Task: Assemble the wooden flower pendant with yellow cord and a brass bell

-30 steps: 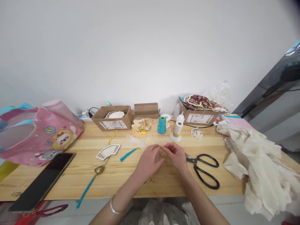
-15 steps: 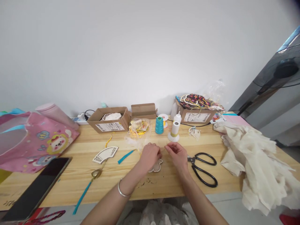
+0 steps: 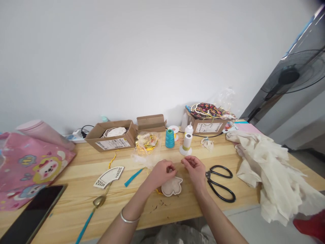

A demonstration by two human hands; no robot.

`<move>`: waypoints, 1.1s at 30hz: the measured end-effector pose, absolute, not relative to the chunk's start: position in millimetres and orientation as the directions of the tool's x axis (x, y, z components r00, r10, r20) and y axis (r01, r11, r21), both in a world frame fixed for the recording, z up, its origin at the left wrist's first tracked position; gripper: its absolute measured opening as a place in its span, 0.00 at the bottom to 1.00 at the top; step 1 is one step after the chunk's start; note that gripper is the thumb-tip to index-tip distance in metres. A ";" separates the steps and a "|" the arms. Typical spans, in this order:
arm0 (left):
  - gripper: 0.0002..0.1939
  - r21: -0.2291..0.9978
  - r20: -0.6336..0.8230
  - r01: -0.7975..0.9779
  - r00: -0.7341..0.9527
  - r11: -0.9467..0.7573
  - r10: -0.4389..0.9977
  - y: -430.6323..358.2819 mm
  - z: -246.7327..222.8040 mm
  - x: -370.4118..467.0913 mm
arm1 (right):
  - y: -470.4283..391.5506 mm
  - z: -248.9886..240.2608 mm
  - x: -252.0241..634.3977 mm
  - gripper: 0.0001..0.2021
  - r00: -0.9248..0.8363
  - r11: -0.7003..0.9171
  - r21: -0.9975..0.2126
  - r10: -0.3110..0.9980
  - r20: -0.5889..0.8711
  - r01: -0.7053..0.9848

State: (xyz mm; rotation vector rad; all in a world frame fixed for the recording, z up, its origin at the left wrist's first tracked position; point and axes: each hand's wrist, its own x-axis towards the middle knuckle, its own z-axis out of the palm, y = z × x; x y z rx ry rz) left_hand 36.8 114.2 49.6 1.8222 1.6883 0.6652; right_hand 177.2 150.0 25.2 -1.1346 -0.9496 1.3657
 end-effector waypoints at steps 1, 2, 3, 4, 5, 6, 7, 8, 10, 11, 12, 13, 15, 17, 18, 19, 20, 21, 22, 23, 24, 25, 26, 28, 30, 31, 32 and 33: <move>0.08 0.720 -0.022 0.693 0.085 -0.043 0.996 114.0 48.0 36.3 | 149.9 25.6 176.6 0.13 0.022 -0.115 -0.965 0.992 -0.123 -0.235; 0.09 0.740 -0.029 0.671 0.089 -0.038 0.996 114.0 46.5 35.9 | 149.9 26.0 175.9 0.13 0.018 -0.119 -0.964 0.992 -0.127 -0.237; 0.09 0.763 -0.038 0.646 0.094 -0.032 0.995 114.3 45.2 35.8 | 150.2 26.2 175.0 0.14 0.014 -0.123 -0.963 0.991 -0.130 -0.240; 0.09 0.790 -0.047 0.612 0.097 -0.022 0.994 114.7 44.1 35.9 | 150.7 26.3 174.0 0.14 0.011 -0.126 -0.962 0.991 -0.133 -0.242; 0.09 0.820 -0.056 0.572 0.098 -0.011 0.994 115.4 43.3 36.2 | 151.6 26.1 173.1 0.14 0.010 -0.127 -0.961 0.991 -0.134 -0.245; 0.09 0.849 -0.062 0.528 0.098 0.001 0.993 116.1 42.8 36.6 | 152.7 25.7 172.5 0.14 0.013 -0.124 -0.961 0.991 -0.132 -0.247; 0.08 0.874 -0.069 0.486 0.095 0.014 0.993 116.8 42.5 37.0 | 153.8 25.1 172.2 0.14 0.019 -0.118 -0.962 0.992 -0.127 -0.247; 0.07 0.892 -0.076 0.452 0.089 0.028 0.993 117.3 42.2 37.4 | 154.9 24.3 172.3 0.13 0.028 -0.109 -0.963 0.992 -0.120 -0.246; 0.06 0.902 -0.091 0.429 0.081 0.048 0.993 117.7 41.4 37.7 | 156.3 22.6 173.6 0.13 0.050 -0.087 -0.966 0.993 -0.103 -0.245; 0.06 0.899 -0.097 0.434 0.081 0.053 0.992 117.6 40.7 37.6 | 156.5 21.8 174.7 0.13 0.060 -0.078 -0.966 0.994 -0.095 -0.245; 0.06 0.895 -0.102 0.442 0.082 0.055 0.991 117.3 39.8 37.4 | 156.4 21.2 175.8 0.13 0.068 -0.070 -0.967 0.994 -0.089 -0.247; 0.07 0.891 -0.103 0.450 0.085 0.054 0.991 116.9 38.7 37.1 | 155.9 20.7 176.7 0.13 0.075 -0.064 -0.966 0.994 -0.085 -0.249; 0.07 0.886 -0.103 0.461 0.095 0.048 0.990 116.0 36.5 36.6 | 154.3 20.5 178.1 0.13 0.084 -0.056 -0.966 0.993 -0.080 -0.251; 0.08 0.883 -0.110 0.466 0.099 0.052 0.989 115.3 34.7 36.5 | 152.7 21.6 179.0 0.13 0.082 -0.049 -0.967 0.994 -0.071 -0.249; 0.09 0.883 -0.117 0.466 0.099 0.058 0.988 115.1 34.1 36.5 | 152.2 22.6 179.8 0.13 0.076 -0.045 -0.969 0.995 -0.065 -0.244; 0.09 0.882 -0.123 0.467 0.098 0.063 0.988 114.9 33.8 36.5 | 152.1 23.9 181.2 0.12 0.069 -0.040 -0.971 0.996 -0.058 -0.234; 0.09 0.880 -0.128 0.470 0.097 0.068 0.987 114.8 33.6 36.5 | 152.4 25.6 183.5 0.12 0.065 -0.035 -0.975 0.997 -0.050 -0.218; 0.09 0.878 -0.132 0.474 0.096 0.071 0.987 114.8 33.4 36.4 | 153.3 27.4 186.9 0.12 0.069 -0.029 -0.980 0.997 -0.043 -0.198; 0.09 0.876 -0.136 0.477 0.093 0.076 0.986 114.8 33.3 36.2 | 154.8 29.5 191.4 0.12 0.083 -0.021 -0.985 0.996 -0.036 -0.173; 0.08 0.874 -0.143 0.478 0.089 0.084 0.986 114.8 33.1 35.8 | 156.8 31.5 196.9 0.12 0.109 -0.008 -0.989 0.994 -0.025 -0.148; 0.08 0.875 -0.151 0.475 0.082 0.094 0.985 115.0 32.7 35.3 | 159.3 33.5 203.2 0.12 0.143 0.010 -0.992 0.990 -0.008 -0.126; 0.09 0.878 -0.157 0.467 0.074 0.105 0.985 115.2 32.1 34.6 | 162.3 35.1 209.8 0.12 0.179 0.035 -0.994 0.984 0.016 -0.105; 0.09 0.884 -0.163 0.454 0.064 0.117 0.985 115.5 31.2 33.8 | 165.5 36.2 216.3 0.12 0.209 0.065 -0.994 0.977 0.045 -0.086; 0.10 0.899 -0.168 0.417 0.042 0.136 0.985 116.2 29.1 31.9 | 171.9 36.4 227.1 0.11 0.221 0.114 -0.993 0.970 0.105 -0.031; 0.10 0.915 -0.171 0.373 0.018 0.152 0.985 117.0 27.4 30.0 | 177.5 33.8 232.7 0.09 0.142 0.142 -0.988 0.979 0.149 0.060; 0.10 0.924 -0.173 0.346 0.005 0.161 0.985 117.4 27.0 29.1 | 179.8 31.8 233.3 0.08 0.065 0.161 -0.980 0.983 0.169 0.120; 0.11 0.934 -0.176 0.315 -0.006 0.169 0.984 117.8 27.1 28.4 | 181.5 29.6 232.3 0.07 -0.032 0.197 -0.963 0.980 0.195 0.183; 0.12 0.943 -0.180 0.283 -0.017 0.177 0.984 118.1 27.6 27.9 | 182.9 27.6 230.1 0.07 -0.141 0.255 -0.936 0.964 0.226 0.244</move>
